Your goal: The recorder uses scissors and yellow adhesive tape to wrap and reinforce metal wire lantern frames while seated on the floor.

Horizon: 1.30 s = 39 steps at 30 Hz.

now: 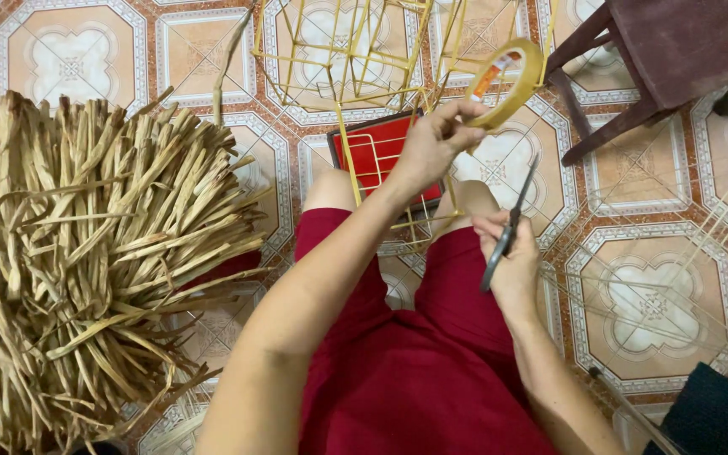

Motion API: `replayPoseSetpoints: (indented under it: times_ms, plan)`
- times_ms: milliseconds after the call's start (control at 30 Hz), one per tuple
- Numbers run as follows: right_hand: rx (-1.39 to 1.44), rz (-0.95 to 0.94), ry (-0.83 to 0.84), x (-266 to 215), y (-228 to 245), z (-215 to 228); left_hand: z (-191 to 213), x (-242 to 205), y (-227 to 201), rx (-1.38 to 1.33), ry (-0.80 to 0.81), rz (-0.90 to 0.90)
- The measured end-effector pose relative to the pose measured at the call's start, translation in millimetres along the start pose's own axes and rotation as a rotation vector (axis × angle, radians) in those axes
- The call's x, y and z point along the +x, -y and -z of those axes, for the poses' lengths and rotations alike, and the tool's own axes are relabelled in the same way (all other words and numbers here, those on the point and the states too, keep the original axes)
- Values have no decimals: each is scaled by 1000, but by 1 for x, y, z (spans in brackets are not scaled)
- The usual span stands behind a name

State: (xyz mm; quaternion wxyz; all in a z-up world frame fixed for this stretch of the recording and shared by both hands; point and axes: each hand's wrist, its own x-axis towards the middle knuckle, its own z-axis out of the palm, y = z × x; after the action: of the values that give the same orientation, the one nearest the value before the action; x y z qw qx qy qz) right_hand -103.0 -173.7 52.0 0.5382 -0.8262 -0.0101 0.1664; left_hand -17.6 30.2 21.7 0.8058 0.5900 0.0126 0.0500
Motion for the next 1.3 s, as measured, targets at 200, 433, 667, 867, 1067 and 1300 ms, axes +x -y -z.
replayPoseSetpoints:
  times_ms: [200,433,667,867,1067,1300]
  plan:
    - [-64,265,-63,22,4,-34,47,-56,-42,129,-167,-26]
    - [-97,127,79,54,0,-22,69,-111,-72,180,-305,140]
    - [345,375,202,92,53,0,79,-105,-99,132,17,322]
    - [579,333,448,113,80,-13,104,-59,-96,102,465,228]
    - [782,235,578,118,59,-29,130,-31,-74,666,208,453]
    - [839,231,545,128,47,-46,115,-22,-50,1264,63,415]
